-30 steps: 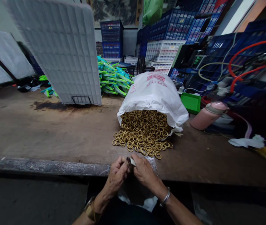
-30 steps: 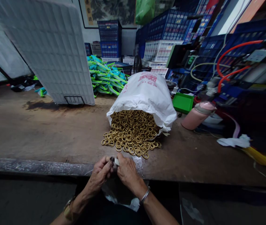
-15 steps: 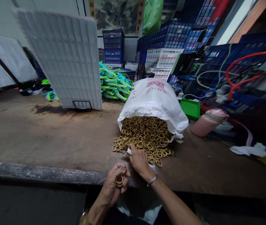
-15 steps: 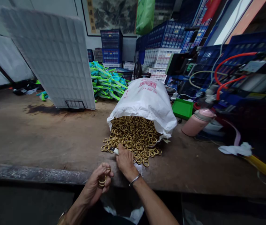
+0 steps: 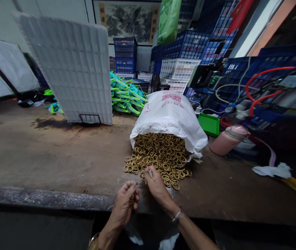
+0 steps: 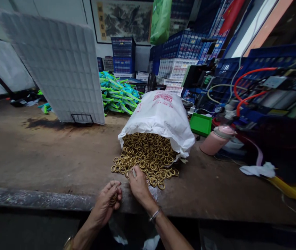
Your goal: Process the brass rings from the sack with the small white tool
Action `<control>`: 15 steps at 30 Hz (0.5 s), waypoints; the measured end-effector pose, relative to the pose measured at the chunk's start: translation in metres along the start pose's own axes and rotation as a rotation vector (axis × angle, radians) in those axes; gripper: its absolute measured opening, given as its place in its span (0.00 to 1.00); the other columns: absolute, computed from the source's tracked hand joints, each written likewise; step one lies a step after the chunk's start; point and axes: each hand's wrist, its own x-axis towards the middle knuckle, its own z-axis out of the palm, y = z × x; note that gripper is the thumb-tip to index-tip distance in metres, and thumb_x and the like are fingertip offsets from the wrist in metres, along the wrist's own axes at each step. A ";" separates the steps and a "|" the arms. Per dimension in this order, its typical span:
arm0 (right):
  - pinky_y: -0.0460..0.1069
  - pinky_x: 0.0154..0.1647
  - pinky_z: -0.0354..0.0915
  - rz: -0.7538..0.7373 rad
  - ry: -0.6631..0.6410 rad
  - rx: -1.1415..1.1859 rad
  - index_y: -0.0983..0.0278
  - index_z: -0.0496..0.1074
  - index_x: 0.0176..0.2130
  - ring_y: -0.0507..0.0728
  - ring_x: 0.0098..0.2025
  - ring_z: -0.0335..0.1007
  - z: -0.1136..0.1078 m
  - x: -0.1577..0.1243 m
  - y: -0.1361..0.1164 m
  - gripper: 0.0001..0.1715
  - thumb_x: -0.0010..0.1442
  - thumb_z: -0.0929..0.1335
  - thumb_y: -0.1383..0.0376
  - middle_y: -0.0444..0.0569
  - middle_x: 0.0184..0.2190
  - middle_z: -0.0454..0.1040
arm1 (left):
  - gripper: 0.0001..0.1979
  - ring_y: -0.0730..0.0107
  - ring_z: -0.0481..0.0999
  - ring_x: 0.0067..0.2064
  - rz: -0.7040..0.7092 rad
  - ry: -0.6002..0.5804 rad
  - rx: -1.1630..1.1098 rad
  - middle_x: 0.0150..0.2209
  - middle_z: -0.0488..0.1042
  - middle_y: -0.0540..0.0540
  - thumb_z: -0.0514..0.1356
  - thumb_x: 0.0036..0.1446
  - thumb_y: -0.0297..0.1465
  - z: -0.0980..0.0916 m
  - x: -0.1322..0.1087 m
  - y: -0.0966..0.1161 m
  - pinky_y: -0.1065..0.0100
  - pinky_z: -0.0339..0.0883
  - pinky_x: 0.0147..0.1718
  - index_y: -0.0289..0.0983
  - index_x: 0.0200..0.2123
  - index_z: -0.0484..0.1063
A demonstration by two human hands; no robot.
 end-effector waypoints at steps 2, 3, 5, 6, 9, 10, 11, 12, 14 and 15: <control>0.43 0.22 0.53 0.066 -0.063 0.267 0.61 0.58 0.29 0.49 0.19 0.55 0.002 -0.009 -0.004 0.09 0.55 0.59 0.59 0.37 0.18 0.60 | 0.21 0.81 0.60 0.17 0.062 0.028 0.085 0.20 0.65 0.55 0.63 0.42 0.43 0.004 0.002 -0.003 0.79 0.49 0.12 0.37 0.37 0.64; 0.43 0.21 0.53 0.097 -0.090 0.360 0.61 0.58 0.29 0.48 0.18 0.54 0.003 -0.014 -0.006 0.09 0.54 0.60 0.58 0.37 0.17 0.60 | 0.22 0.82 0.58 0.15 0.079 0.036 0.123 0.19 0.65 0.56 0.63 0.42 0.43 0.007 0.002 -0.004 0.79 0.48 0.12 0.37 0.38 0.64; 0.43 0.20 0.53 0.142 -0.118 0.471 0.61 0.58 0.29 0.48 0.18 0.53 0.007 -0.021 -0.007 0.11 0.53 0.61 0.57 0.36 0.16 0.59 | 0.20 0.84 0.54 0.14 0.094 0.042 0.185 0.19 0.66 0.55 0.62 0.42 0.43 0.011 0.003 -0.004 0.79 0.47 0.12 0.36 0.35 0.65; 0.43 0.20 0.53 0.151 -0.125 0.496 0.61 0.58 0.29 0.48 0.18 0.53 0.008 -0.024 -0.007 0.11 0.53 0.61 0.56 0.36 0.16 0.59 | 0.18 0.84 0.53 0.14 0.099 0.042 0.204 0.19 0.66 0.55 0.62 0.43 0.42 0.012 0.003 -0.004 0.79 0.48 0.13 0.35 0.32 0.66; 0.43 0.21 0.54 0.156 -0.140 0.448 0.62 0.59 0.28 0.48 0.19 0.54 0.008 -0.027 -0.007 0.13 0.53 0.62 0.55 0.36 0.16 0.59 | 0.14 0.81 0.60 0.18 0.158 0.029 0.239 0.19 0.66 0.53 0.61 0.45 0.40 0.013 0.002 -0.003 0.77 0.55 0.18 0.34 0.23 0.66; 0.43 0.22 0.54 0.150 -0.143 0.397 0.62 0.59 0.28 0.48 0.19 0.54 0.006 -0.027 -0.007 0.12 0.52 0.63 0.56 0.37 0.16 0.59 | 0.13 0.79 0.62 0.21 0.199 0.034 0.263 0.20 0.67 0.52 0.61 0.46 0.40 0.012 0.002 -0.003 0.77 0.57 0.21 0.34 0.23 0.67; 0.43 0.22 0.54 0.140 -0.141 0.339 0.62 0.60 0.27 0.48 0.20 0.54 0.003 -0.027 -0.008 0.12 0.52 0.63 0.56 0.37 0.17 0.59 | 0.12 0.76 0.64 0.23 0.245 0.042 0.302 0.21 0.67 0.51 0.61 0.46 0.39 0.011 0.002 -0.003 0.76 0.59 0.24 0.35 0.23 0.68; 0.43 0.23 0.54 0.121 -0.133 0.283 0.62 0.60 0.27 0.48 0.20 0.54 -0.001 -0.027 -0.009 0.11 0.52 0.62 0.57 0.37 0.17 0.59 | 0.11 0.75 0.65 0.25 0.292 0.052 0.355 0.21 0.68 0.51 0.60 0.46 0.37 0.009 0.002 -0.002 0.75 0.59 0.25 0.35 0.23 0.69; 0.43 0.24 0.54 0.047 -0.110 0.185 0.63 0.62 0.29 0.49 0.22 0.55 -0.008 -0.027 -0.012 0.10 0.52 0.62 0.58 0.38 0.20 0.61 | 0.08 0.71 0.66 0.28 0.377 0.062 0.477 0.23 0.69 0.50 0.60 0.46 0.35 0.007 0.001 -0.002 0.73 0.60 0.29 0.35 0.24 0.72; 0.43 0.25 0.54 0.002 -0.104 0.139 0.63 0.63 0.30 0.49 0.24 0.56 -0.010 -0.027 -0.014 0.09 0.52 0.62 0.58 0.39 0.21 0.61 | 0.06 0.70 0.67 0.29 0.410 0.053 0.528 0.24 0.70 0.49 0.61 0.46 0.33 0.006 0.000 -0.001 0.73 0.60 0.30 0.36 0.25 0.73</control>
